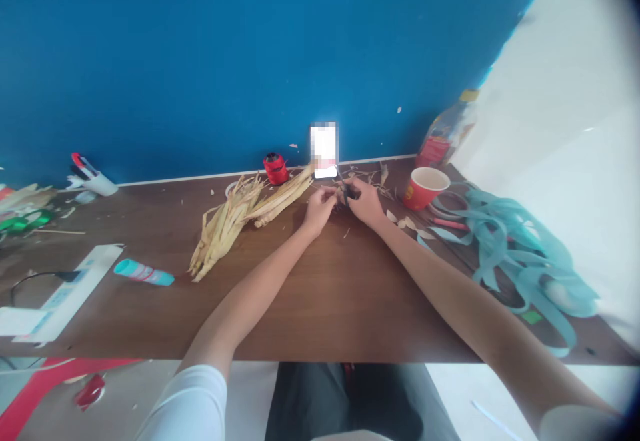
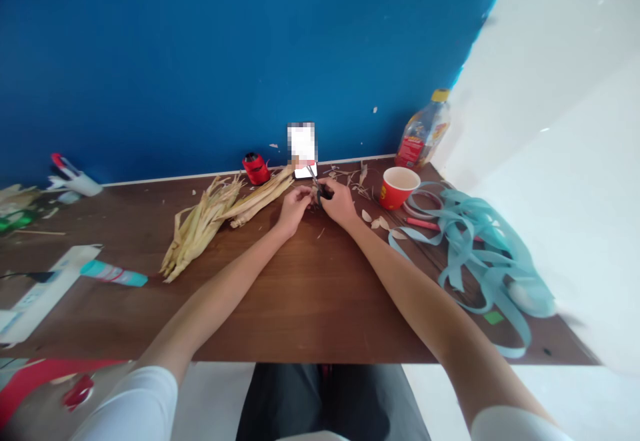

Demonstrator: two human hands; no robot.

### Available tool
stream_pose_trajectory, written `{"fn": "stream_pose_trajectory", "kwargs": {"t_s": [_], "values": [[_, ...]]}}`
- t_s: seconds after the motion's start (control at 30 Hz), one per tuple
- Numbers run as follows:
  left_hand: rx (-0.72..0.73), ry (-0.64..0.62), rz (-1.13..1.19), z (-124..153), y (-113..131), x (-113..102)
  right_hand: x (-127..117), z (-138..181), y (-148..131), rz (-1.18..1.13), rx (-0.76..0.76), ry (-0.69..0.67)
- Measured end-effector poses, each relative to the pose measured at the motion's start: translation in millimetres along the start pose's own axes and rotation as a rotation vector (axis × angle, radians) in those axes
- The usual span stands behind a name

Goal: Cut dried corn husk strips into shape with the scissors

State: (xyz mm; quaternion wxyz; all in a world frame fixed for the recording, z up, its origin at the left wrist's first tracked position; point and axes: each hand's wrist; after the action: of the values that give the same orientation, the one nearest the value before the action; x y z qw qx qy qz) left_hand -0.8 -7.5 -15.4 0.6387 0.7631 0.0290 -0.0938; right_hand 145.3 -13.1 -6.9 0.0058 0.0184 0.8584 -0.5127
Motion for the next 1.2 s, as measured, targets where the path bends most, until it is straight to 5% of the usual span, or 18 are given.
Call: {"fn": "stream_pose_trajectory", "kwargs": {"t_s": [0.47, 0.77, 1.2], "values": [[-0.002, 0.098, 0.126, 3, 7, -2, 0, 2, -4, 0.061, -0.003, -0.046], [0.004, 0.204, 0.218, -4, -1, -4, 2, 5, -14, 0.515, 0.039, -0.070], [-0.046, 0.196, 0.376, -1, 13, -9, 5, 5, -14, 0.697, 0.055, -0.164]]}}
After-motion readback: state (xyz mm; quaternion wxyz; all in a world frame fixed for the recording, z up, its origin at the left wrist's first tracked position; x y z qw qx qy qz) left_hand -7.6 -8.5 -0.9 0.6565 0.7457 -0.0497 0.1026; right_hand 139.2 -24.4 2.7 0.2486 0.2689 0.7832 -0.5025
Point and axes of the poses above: each hand's wrist, its own z-axis away from the middle knuckle, its own x-axis out of the palm, y = z × x, and after that the axes turned 15 degrees about -z, right-handed
